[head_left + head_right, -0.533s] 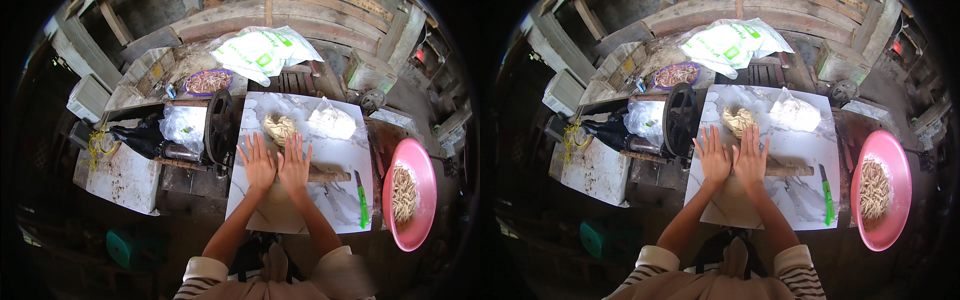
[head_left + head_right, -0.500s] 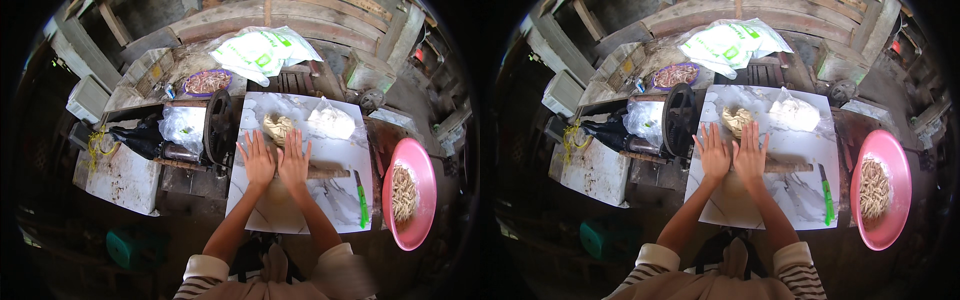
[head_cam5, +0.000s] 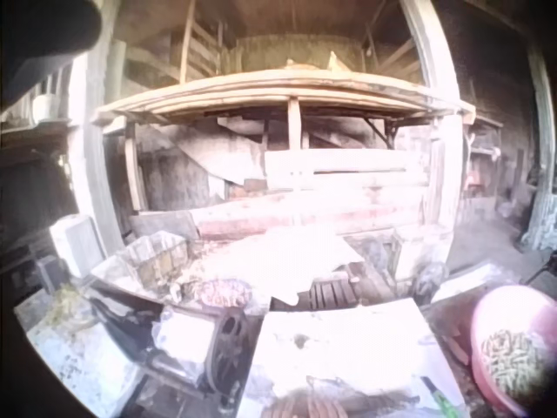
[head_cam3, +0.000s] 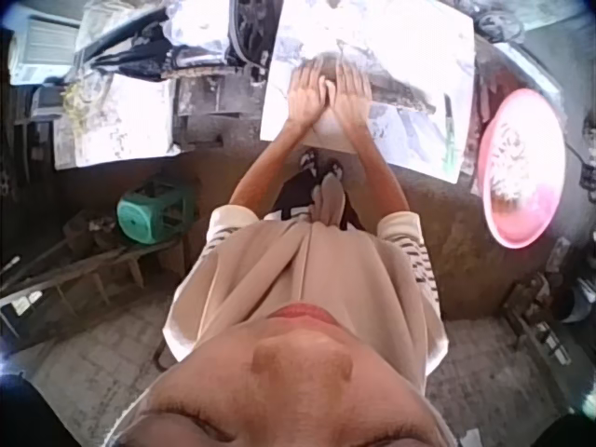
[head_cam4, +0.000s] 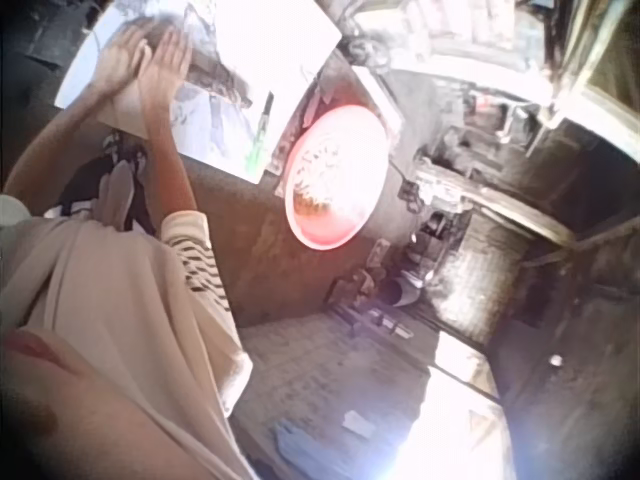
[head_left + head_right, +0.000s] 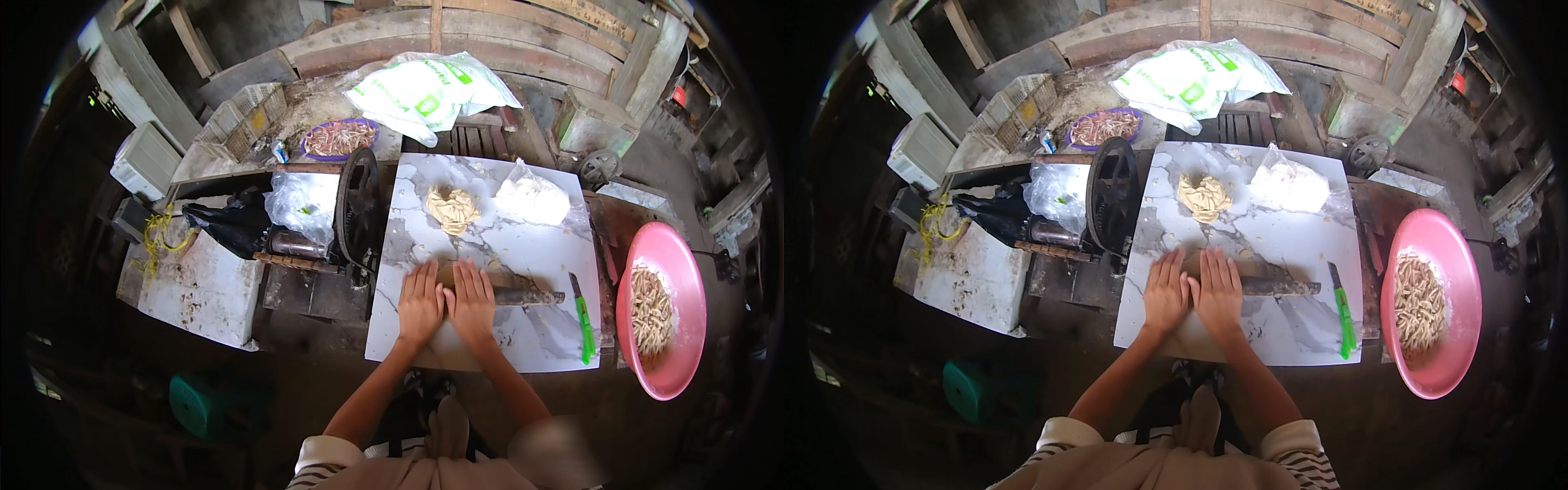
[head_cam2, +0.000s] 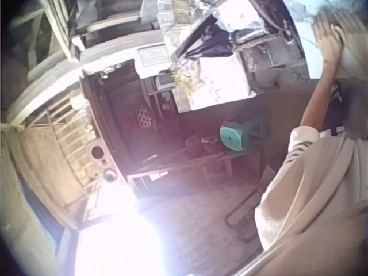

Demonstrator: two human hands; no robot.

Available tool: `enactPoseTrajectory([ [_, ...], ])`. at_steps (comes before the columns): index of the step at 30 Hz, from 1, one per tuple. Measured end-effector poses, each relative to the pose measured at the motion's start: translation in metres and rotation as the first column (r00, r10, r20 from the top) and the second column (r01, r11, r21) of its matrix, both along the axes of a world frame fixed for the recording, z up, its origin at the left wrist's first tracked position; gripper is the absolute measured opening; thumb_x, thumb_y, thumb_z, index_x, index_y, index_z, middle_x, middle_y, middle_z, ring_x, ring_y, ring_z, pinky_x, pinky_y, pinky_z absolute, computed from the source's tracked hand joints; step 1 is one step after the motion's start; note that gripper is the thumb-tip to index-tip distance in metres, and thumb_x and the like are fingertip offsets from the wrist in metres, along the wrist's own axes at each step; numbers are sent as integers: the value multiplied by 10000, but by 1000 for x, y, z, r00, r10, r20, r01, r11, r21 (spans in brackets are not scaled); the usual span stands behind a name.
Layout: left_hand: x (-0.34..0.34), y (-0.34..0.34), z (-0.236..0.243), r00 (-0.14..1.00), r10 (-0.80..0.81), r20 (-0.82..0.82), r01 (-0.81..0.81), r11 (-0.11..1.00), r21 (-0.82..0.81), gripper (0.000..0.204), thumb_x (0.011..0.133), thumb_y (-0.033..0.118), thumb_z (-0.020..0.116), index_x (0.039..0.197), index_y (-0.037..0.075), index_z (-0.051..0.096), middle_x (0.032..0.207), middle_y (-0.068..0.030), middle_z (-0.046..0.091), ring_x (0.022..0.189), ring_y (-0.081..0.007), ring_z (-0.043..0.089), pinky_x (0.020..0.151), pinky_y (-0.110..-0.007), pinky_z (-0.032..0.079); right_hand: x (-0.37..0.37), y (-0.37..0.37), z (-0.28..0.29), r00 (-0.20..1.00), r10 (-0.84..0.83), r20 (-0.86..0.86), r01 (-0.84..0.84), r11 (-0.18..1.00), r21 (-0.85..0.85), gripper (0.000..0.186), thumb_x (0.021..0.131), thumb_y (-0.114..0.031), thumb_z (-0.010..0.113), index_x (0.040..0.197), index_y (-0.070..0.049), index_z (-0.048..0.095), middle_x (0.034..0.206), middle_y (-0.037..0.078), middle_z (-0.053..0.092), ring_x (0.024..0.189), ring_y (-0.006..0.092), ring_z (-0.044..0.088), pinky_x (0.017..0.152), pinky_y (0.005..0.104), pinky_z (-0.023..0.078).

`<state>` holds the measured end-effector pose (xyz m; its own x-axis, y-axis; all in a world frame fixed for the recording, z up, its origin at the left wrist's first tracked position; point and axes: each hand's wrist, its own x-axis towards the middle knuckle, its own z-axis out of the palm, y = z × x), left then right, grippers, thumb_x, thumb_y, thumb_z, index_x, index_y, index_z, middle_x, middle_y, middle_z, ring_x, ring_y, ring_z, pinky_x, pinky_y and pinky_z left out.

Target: The person cuts dough into small pieces and rolls them into thin strips by hand. They place the finished noodles into a pink basin. The process involves kneading, cutting, and rolling the dough on a white marble surface.

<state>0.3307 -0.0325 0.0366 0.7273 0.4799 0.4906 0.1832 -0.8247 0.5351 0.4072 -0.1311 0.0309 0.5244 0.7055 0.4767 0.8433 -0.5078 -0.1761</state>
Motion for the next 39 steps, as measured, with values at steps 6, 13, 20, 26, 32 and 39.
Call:
enactPoseTrajectory([
  [6, -50, -25, 10, 997, -33, -64, 33, 999, 3, 414, 870, 179, 568, 1269, 101, 492, 1152, -119, 486, 1064, -320, 436, 918, -474, 339, -5, -46, 12, 970, 226, -90, -234, 968, -86, 593, 801, -226, 643, 1322, -54, 418, 1204, 103, 503, 1155, 266, 451, 1036, 440, 321],
  [13, -72, -33, 18, 975, 84, -204, -100, 992, -73, 416, 878, 251, 567, 1266, 120, 499, 1158, -105, 466, 1075, -285, 416, 917, -481, 278, 4, -50, 41, 858, 454, -240, -485, 871, -84, 438, 809, -207, 650, 1190, -49, 501, 1177, 96, 516, 1124, 280, 458, 1006, 425, 344],
  [20, -37, -25, 20, 930, 313, -194, -309, 950, 49, 492, 942, 332, 451, 1333, 36, 412, 1317, -104, 452, 1323, -259, 304, 1065, -560, 102, -8, -19, 29, 996, 62, -70, -63, 998, -7, 377, 883, -309, 565, 1158, -52, 556, 1219, 94, 519, 1209, 270, 425, 1042, 530, 262],
  [26, 9, 23, 1, 906, 358, -227, -333, 932, 142, 560, 969, 266, 362, 1415, -58, 267, 1448, -173, 356, 1417, -304, 172, 1087, -615, -3, 18, 28, 26, 995, -33, 97, 38, 998, -43, 422, 935, -300, 460, 1259, -44, 543, 1349, 93, 480, 1378, 231, 271, 1107, 549, 160],
  [32, 39, 48, 5, 895, 407, -184, -390, 913, 121, 563, 981, 279, 326, 1400, -91, 260, 1450, -200, 342, 1416, -315, 166, 1091, -614, 11, 49, 62, 29, 985, -77, 157, 85, 995, -48, 477, 941, -298, 441, 1294, 19, 489, 1412, 99, 423, 1400, 253, 226, 1112, 565, 137],
  [39, -13, -3, 7, 935, 271, -228, -247, 961, 128, 552, 959, 218, 363, 1404, -91, 259, 1445, -219, 333, 1408, -327, 190, 1100, -599, 29, -2, 5, 20, 995, -64, 75, 77, 980, -183, 555, 873, -237, 485, 1354, 28, 405, 1474, 160, 318, 1406, 263, 223, 1117, 559, 136],
])
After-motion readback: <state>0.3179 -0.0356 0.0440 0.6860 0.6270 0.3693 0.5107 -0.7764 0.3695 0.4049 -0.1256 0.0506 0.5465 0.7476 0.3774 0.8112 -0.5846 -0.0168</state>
